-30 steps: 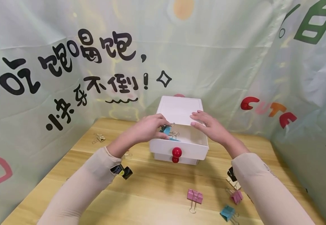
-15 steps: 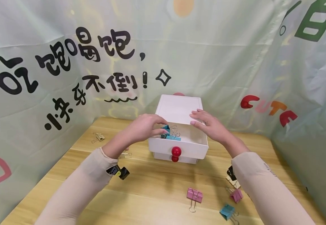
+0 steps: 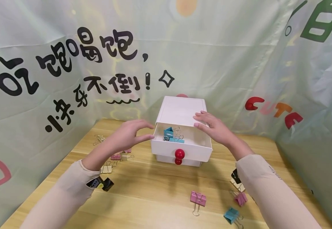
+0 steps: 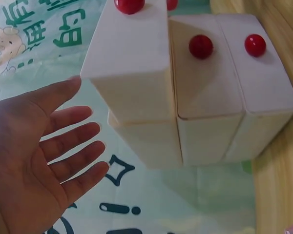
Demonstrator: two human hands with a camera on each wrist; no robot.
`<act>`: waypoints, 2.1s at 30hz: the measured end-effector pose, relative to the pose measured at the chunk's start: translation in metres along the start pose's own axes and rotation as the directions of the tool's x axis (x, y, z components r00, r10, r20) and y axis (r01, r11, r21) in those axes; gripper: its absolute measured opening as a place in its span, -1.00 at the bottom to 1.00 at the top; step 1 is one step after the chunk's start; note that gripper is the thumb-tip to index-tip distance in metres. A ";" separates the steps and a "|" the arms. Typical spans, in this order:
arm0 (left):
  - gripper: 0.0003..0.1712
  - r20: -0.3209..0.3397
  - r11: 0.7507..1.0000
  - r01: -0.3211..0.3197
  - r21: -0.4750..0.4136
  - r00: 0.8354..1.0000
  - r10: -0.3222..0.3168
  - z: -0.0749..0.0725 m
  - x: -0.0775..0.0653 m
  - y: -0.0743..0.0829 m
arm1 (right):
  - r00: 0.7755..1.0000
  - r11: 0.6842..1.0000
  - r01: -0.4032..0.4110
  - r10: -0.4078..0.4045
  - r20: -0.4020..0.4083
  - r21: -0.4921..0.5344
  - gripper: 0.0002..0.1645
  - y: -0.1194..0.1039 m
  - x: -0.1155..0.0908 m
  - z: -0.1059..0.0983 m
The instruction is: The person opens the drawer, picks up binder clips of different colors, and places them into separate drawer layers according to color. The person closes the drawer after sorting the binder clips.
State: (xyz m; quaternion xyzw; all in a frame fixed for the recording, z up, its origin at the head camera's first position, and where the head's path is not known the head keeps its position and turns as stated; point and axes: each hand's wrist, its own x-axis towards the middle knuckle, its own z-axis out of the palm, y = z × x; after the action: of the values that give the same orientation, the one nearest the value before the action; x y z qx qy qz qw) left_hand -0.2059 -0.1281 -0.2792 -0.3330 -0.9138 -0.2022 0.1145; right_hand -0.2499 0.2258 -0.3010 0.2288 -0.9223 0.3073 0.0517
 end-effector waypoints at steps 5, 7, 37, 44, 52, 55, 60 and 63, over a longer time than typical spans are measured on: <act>-0.44 0.019 0.999 0.050 -0.017 0.999 -0.050 -0.005 -0.016 -0.011 | 1.000 1.000 -0.009 0.009 0.005 0.005 -0.26 -0.001 0.000 0.000; -0.41 0.022 0.997 0.068 -0.028 0.998 -0.067 -0.007 -0.023 -0.016 | 1.000 1.000 -0.008 0.008 0.004 0.006 -0.26 -0.001 0.000 0.000; -0.37 0.013 0.956 0.291 0.032 0.957 -0.291 -0.008 -0.137 -0.099 | 1.000 1.000 -0.002 0.002 0.000 0.005 -0.25 0.000 0.003 0.000; -0.29 0.025 0.934 0.345 0.091 0.937 -0.348 0.000 -0.163 -0.116 | 1.000 1.000 0.015 -0.015 -0.008 0.009 -0.25 -0.002 0.004 0.001; -0.31 -0.009 0.928 0.345 0.138 0.938 -0.347 0.015 -0.190 -0.131 | 1.000 1.000 0.001 -0.001 -0.009 0.009 -0.26 -0.001 0.002 0.001; -0.30 -0.008 0.923 0.355 0.151 0.934 -0.358 0.019 -0.198 -0.136 | 1.000 1.000 0.001 -0.001 -0.009 0.009 -0.26 -0.001 0.002 0.001; -0.23 0.034 0.903 0.388 0.183 0.916 -0.400 0.025 -0.208 -0.142 | 1.000 1.000 -0.001 0.001 -0.012 0.010 -0.25 0.001 0.001 0.001; -0.20 0.068 0.895 0.405 0.188 0.903 -0.423 0.028 -0.213 -0.146 | 1.000 1.000 -0.004 0.004 -0.012 0.007 -0.25 0.002 0.000 0.001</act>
State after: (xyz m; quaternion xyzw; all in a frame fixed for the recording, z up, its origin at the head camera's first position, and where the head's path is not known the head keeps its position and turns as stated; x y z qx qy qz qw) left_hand -0.1436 -0.3372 -0.4200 -0.1301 -0.9824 -0.1253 0.0476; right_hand -0.2510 0.2260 -0.3028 0.2253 -0.9214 0.3118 0.0556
